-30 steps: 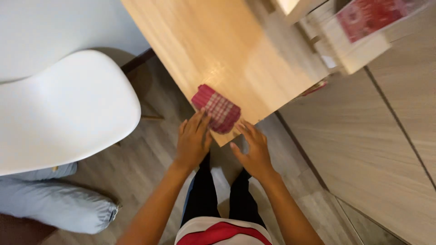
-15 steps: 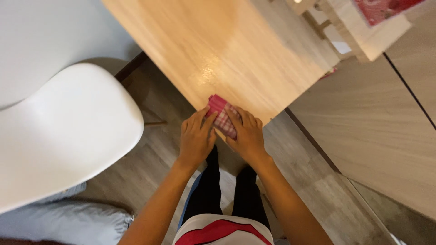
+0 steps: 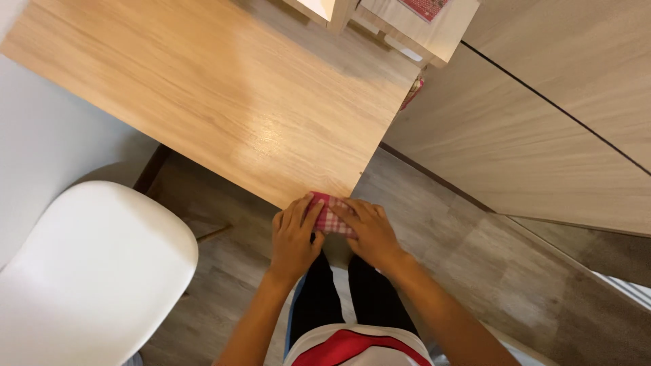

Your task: Moving boxed items to shelves, wiping a desk with a cloth, and folding and storing a t-shirt in a closet.

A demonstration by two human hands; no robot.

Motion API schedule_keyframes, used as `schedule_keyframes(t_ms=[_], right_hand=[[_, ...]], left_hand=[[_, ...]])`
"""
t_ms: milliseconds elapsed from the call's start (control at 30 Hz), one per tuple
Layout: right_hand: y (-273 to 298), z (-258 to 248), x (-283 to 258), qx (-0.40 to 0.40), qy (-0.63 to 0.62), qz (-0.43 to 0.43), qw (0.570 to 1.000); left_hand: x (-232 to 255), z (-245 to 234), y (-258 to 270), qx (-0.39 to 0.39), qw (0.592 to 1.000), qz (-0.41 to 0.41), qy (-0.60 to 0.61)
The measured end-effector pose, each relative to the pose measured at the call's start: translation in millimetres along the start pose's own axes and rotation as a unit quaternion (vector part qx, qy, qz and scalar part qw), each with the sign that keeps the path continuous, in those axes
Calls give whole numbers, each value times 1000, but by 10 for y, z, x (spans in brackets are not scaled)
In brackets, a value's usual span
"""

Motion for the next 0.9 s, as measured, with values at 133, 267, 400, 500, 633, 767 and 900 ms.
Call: schedule_keyframes(t_ms=[133, 267, 400, 500, 633, 767, 900], right_hand=[[-199, -145, 227, -78, 10, 50, 996], [-402, -443, 445, 97, 45, 85, 991], [-431, -423, 459, 106, 35, 139, 984], [-220, -80, 216, 65, 47, 68, 994], [-102, -75, -40, 1, 43, 4, 999], [-189, -46, 238, 19, 66, -35, 997], [-468, -431, 519, 23, 95, 82, 992]], left_hand=[[-111, -61, 57, 0, 1000, -4, -4], [-256, -133, -5, 13, 997, -38, -62], [-371, -98, 8, 8, 997, -60, -55], [-380, -83, 22, 30, 997, -57, -48], [-441, -50, 48, 29, 998, -42, -37], [-517, -16, 91, 25, 998, -19, -49], [-558, 5, 108, 47, 998, 2, -43]])
Point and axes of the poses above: each hand's wrist, its own y-axis away from the middle knuckle, its own z-axis out of the palm, x = y × z, the point moved 2 cm from there along -y, towards the middle knuckle, and after that the axes turned 4 degrees about y, right-handed, at the moved point
